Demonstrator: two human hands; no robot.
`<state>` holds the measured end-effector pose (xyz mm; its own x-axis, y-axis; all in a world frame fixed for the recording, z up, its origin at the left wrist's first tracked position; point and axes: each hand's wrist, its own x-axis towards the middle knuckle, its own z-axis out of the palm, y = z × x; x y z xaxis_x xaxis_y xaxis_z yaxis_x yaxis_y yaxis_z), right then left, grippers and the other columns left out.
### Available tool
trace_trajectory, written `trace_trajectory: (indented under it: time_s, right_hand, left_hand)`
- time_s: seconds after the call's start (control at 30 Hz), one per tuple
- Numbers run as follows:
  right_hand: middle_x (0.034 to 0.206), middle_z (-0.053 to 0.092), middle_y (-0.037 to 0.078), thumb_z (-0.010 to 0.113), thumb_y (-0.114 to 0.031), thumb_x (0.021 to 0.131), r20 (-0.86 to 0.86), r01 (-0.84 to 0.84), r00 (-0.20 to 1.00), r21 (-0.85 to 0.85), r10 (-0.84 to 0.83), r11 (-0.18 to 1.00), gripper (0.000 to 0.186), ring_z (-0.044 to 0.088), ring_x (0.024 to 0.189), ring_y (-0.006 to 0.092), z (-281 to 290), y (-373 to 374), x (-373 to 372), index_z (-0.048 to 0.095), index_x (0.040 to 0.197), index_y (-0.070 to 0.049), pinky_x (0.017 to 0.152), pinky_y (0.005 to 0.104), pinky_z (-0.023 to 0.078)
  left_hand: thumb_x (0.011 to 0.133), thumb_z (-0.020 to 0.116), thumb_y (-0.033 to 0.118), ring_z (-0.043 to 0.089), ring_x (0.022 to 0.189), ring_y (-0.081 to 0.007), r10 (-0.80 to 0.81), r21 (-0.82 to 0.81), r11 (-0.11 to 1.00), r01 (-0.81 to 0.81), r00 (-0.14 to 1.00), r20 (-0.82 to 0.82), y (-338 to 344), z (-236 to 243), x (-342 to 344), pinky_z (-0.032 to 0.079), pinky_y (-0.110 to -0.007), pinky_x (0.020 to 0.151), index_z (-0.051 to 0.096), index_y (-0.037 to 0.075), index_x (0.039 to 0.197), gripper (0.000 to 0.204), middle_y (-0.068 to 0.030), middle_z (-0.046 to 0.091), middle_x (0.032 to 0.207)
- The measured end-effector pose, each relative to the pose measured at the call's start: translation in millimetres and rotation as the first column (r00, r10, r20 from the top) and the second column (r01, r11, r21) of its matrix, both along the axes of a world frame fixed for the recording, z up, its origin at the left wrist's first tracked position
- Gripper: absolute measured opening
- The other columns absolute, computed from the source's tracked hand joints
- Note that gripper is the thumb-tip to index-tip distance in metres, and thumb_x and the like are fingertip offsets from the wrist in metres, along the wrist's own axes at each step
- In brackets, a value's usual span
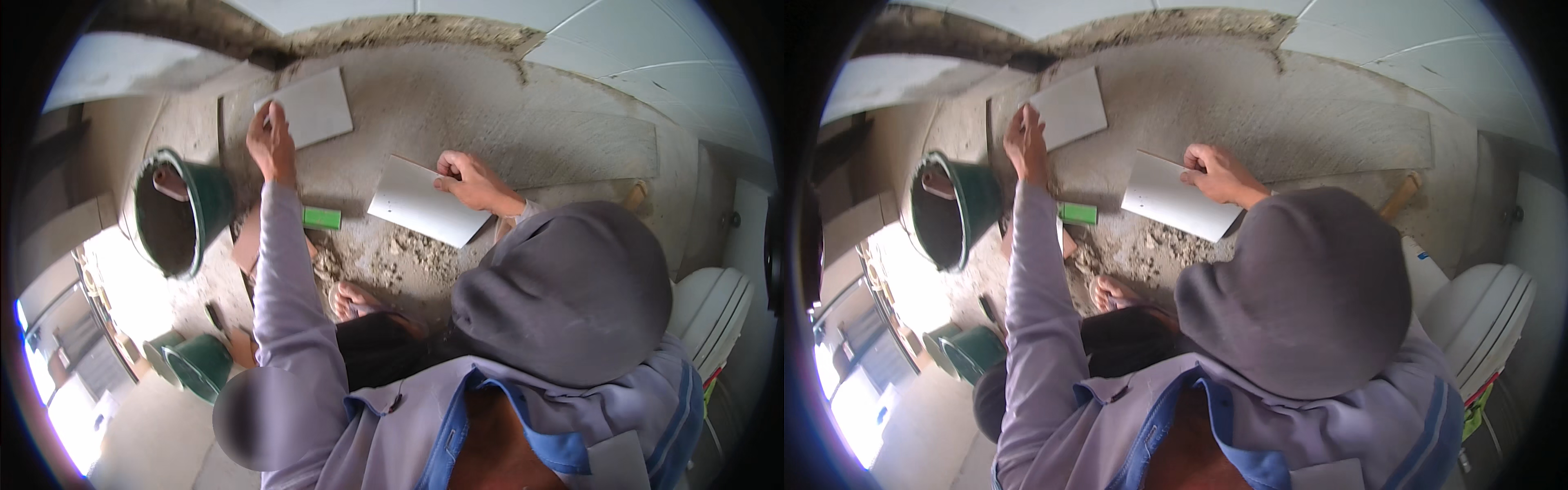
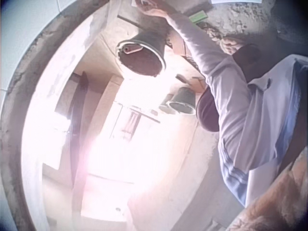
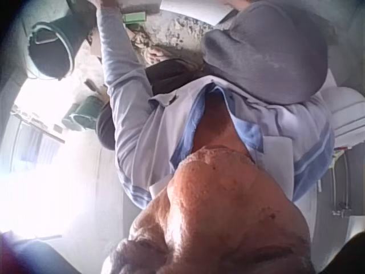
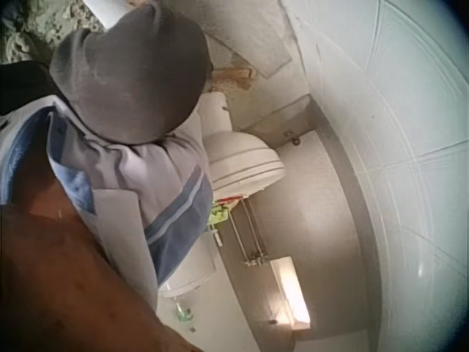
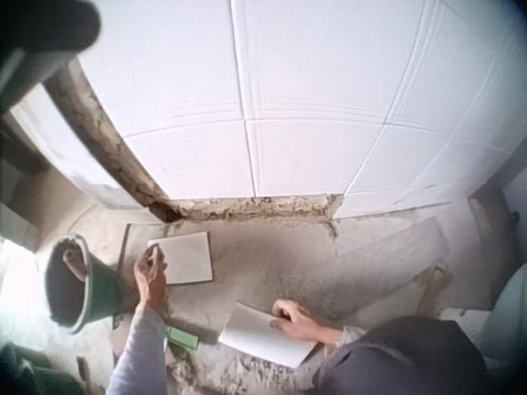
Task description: The person applies adhesive to a white tile using a notched trowel and places it on a partially tiled wall. They adjust the tile's position and tap it with a wooden handle to secure it.
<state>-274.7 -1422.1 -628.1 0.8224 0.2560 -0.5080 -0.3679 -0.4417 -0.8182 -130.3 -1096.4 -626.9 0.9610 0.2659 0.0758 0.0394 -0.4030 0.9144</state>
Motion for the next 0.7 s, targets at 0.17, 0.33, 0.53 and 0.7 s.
trace_trajectory:
  time_s: [0.17,0.33,0.53,0.7]
  right_hand:
    - [0.085,0.061,-0.004,0.068,-0.009,0.092,-0.366,0.540,0.827,0.727,-0.427,0.424,0.011,0.054,0.069,0.0057,11,-31,14,0.058,0.094,-0.010,0.060,0.0218,0.046]
    - [0.100,0.066,0.000,0.067,-0.009,0.092,-0.390,0.389,0.820,0.917,-0.419,-0.091,0.022,0.064,0.096,0.0115,12,-28,36,0.055,0.110,-0.011,0.085,0.0286,0.055]
    - [0.111,0.066,0.006,0.069,-0.011,0.090,-0.543,0.497,0.753,0.840,-0.373,-0.219,0.038,0.062,0.111,0.0167,9,-20,39,0.052,0.123,-0.010,0.097,0.0300,0.053]
    - [0.106,0.064,0.004,0.075,-0.025,0.088,-0.040,0.492,0.745,0.706,-0.666,0.509,0.041,0.062,0.102,0.0135,0,-41,39,0.056,0.120,-0.009,0.086,0.0315,0.055]
  left_hand:
    - [0.100,0.043,0.058,0.054,0.104,-0.0182,-0.047,-0.563,0.823,-0.071,0.980,-0.193,-39,3,-30,0.046,-0.035,0.088,0.053,0.006,0.133,0.063,-0.0054,0.055,0.128]
    - [0.055,0.078,0.076,0.054,0.124,-0.0233,-0.893,-0.831,0.368,0.418,0.408,-0.191,-70,35,-63,0.045,-0.044,0.104,0.039,0.005,0.145,0.122,-0.0067,0.054,0.134]
    - [0.066,0.090,0.045,0.060,0.103,-0.0172,-0.705,-0.741,0.584,0.333,0.660,-0.259,-114,70,-75,0.047,-0.033,0.091,0.059,0.002,0.124,0.079,-0.0041,0.064,0.111]
    - [0.081,0.081,0.029,0.057,0.083,-0.0124,-0.602,-0.500,0.741,0.448,0.774,-0.198,-115,66,-51,0.043,-0.028,0.079,0.070,-0.002,0.100,0.038,-0.0024,0.066,0.086]
